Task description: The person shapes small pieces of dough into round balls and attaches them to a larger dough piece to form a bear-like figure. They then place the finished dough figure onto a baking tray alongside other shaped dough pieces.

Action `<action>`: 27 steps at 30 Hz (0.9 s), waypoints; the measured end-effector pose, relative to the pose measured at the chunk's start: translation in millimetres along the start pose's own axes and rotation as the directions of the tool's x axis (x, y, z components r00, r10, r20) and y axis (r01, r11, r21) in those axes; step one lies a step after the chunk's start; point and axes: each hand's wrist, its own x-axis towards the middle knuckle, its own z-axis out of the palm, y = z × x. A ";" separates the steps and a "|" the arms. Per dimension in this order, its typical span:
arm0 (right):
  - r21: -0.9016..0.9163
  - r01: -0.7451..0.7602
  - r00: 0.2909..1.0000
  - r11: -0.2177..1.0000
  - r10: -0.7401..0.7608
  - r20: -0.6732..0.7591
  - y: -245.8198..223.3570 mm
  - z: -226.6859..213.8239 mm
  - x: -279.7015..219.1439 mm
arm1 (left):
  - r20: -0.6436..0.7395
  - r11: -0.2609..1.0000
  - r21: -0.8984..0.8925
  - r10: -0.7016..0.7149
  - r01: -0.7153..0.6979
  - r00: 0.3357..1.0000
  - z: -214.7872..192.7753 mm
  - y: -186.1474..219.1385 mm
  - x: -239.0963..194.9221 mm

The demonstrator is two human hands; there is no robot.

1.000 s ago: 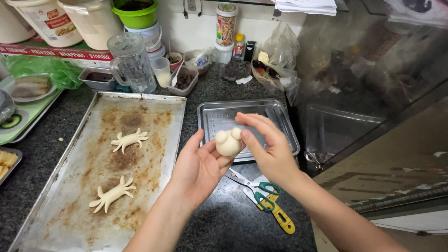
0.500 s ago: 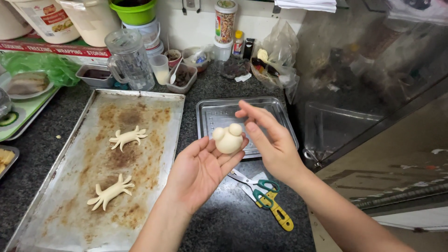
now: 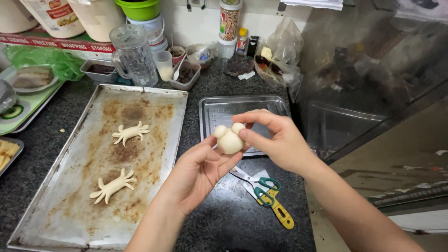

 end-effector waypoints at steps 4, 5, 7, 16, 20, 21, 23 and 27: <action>-0.021 0.042 0.998 0.999 -0.043 -0.037 -2.0 -0.8 1.2 | 0.130 0.986 0.153 0.052 -0.072 0.990 -14.6 -3.6 5.1; -0.018 0.063 0.997 0.998 -0.064 -0.047 -2.7 -0.8 1.5 | 0.166 0.981 0.174 0.058 -0.087 0.984 -17.1 -4.6 6.8; -0.016 0.084 0.995 0.996 -0.085 -0.056 -3.4 -0.6 1.8 | 0.202 0.976 0.193 0.064 -0.104 0.977 -18.3 -4.8 7.2; 0.043 0.179 0.980 0.983 -0.174 -0.093 -10.3 -4.4 -0.5 | 0.191 0.969 0.238 0.021 -0.067 0.981 -24.4 -6.3 9.6; -0.113 0.229 0.973 0.967 -0.231 0.002 -11.2 -0.9 -5.0 | 0.209 0.968 0.240 0.024 -0.075 0.978 -23.8 -5.9 10.3; -0.132 0.235 0.972 0.963 -0.235 0.020 -10.6 0.4 -5.9 | 0.170 0.964 0.259 0.018 -0.063 0.985 -22.1 -5.6 9.6; -0.130 0.230 0.973 0.965 -0.227 0.035 -13.1 0.1 -7.4 | 0.166 0.965 0.257 0.014 -0.057 0.986 -22.0 -4.8 8.3; 0.050 0.145 0.985 0.988 -0.149 0.086 -12.8 1.5 -11.4 | 0.198 0.966 0.249 0.022 -0.072 0.980 -27.2 -6.2 11.0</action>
